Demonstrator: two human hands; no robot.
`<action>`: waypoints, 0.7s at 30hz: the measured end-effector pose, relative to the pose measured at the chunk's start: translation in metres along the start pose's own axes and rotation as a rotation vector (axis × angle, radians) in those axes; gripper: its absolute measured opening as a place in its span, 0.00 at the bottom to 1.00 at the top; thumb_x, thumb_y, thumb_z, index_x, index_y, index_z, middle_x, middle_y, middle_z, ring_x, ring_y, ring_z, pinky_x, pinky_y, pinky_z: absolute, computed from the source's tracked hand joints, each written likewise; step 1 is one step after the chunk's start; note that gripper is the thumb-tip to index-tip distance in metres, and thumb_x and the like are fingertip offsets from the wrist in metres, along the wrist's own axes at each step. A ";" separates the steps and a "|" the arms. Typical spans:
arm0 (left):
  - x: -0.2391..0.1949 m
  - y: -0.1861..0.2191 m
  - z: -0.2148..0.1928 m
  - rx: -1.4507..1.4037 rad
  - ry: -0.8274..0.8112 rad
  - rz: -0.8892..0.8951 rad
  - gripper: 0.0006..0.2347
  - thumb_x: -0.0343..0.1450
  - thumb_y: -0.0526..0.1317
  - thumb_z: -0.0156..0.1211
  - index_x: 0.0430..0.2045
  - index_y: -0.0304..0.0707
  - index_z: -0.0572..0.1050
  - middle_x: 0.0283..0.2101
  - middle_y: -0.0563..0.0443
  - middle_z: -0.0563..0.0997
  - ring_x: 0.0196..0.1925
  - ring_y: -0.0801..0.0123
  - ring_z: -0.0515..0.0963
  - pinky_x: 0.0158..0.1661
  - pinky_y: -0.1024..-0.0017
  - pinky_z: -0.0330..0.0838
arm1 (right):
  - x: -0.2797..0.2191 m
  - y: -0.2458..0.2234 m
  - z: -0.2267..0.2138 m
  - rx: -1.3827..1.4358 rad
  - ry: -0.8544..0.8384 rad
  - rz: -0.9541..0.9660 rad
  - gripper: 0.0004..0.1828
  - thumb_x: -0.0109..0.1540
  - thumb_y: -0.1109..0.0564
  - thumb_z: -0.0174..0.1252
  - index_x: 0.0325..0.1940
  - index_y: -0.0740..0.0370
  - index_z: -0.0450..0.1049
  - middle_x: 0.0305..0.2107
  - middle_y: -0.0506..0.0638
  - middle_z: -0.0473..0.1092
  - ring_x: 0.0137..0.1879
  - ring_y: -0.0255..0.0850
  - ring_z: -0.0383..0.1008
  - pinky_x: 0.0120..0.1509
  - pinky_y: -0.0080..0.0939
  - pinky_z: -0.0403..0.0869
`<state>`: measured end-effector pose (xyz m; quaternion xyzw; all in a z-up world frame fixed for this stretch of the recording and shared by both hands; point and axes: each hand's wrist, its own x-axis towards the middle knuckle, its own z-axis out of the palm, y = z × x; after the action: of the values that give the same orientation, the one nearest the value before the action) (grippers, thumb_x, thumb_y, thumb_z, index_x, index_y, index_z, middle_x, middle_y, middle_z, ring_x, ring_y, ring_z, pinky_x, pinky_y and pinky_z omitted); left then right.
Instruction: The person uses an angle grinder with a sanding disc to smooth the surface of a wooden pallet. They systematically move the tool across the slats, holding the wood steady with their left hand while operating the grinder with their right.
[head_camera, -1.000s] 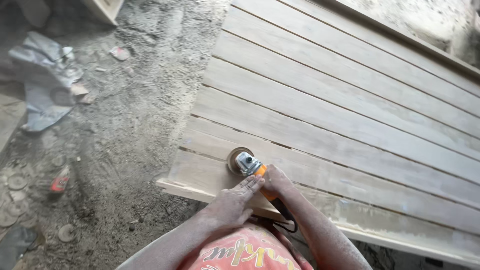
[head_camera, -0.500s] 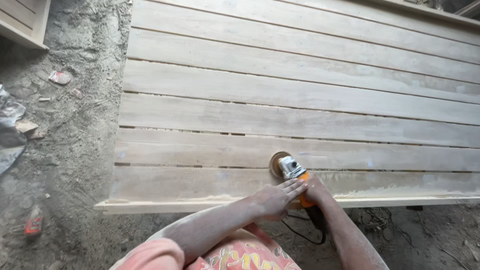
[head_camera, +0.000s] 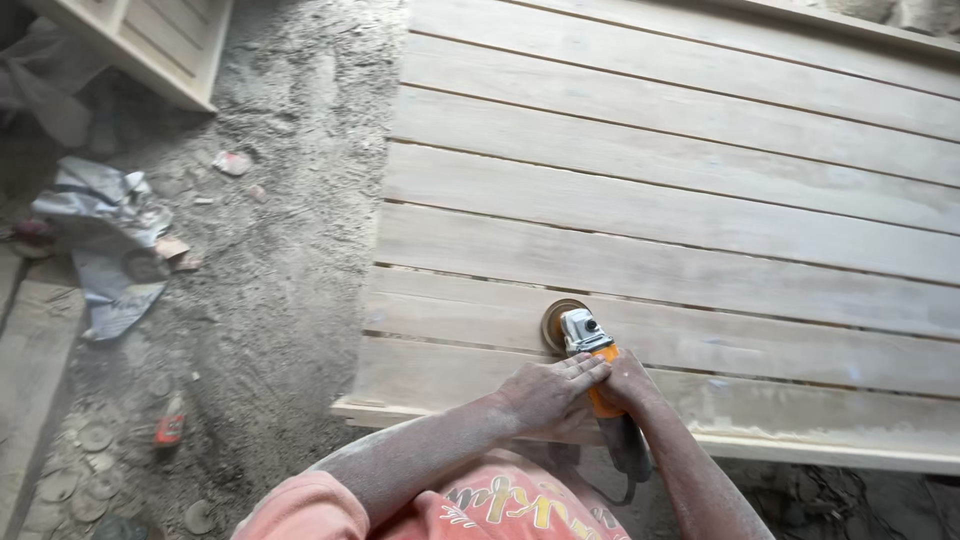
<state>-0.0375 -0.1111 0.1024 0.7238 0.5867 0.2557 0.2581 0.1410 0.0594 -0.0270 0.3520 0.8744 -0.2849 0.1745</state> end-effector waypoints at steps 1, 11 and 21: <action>-0.025 -0.012 -0.017 -0.009 0.037 0.001 0.31 0.69 0.42 0.58 0.68 0.30 0.60 0.68 0.36 0.70 0.70 0.58 0.70 0.61 0.63 0.72 | 0.012 -0.030 0.006 -0.087 0.002 -0.092 0.11 0.58 0.49 0.59 0.41 0.52 0.80 0.37 0.53 0.80 0.47 0.50 0.80 0.50 0.48 0.78; -0.196 -0.062 -0.131 -0.167 0.186 -0.182 0.35 0.67 0.38 0.63 0.69 0.21 0.56 0.64 0.24 0.70 0.67 0.49 0.73 0.61 0.61 0.72 | 0.036 -0.275 0.004 0.019 -0.180 0.090 0.20 0.60 0.45 0.55 0.37 0.66 0.78 0.30 0.66 0.77 0.42 0.59 0.80 0.47 0.55 0.78; -0.223 -0.097 -0.169 -0.194 0.130 -0.134 0.38 0.66 0.38 0.62 0.71 0.23 0.51 0.68 0.28 0.66 0.71 0.51 0.68 0.60 0.63 0.72 | 0.053 -0.336 -0.012 0.061 -0.197 0.277 0.25 0.55 0.42 0.64 0.36 0.70 0.78 0.30 0.67 0.78 0.39 0.56 0.82 0.44 0.52 0.80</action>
<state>-0.2618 -0.3003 0.1466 0.6367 0.6216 0.3397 0.3047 -0.1374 -0.1037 0.0814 0.4448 0.7870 -0.3177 0.2863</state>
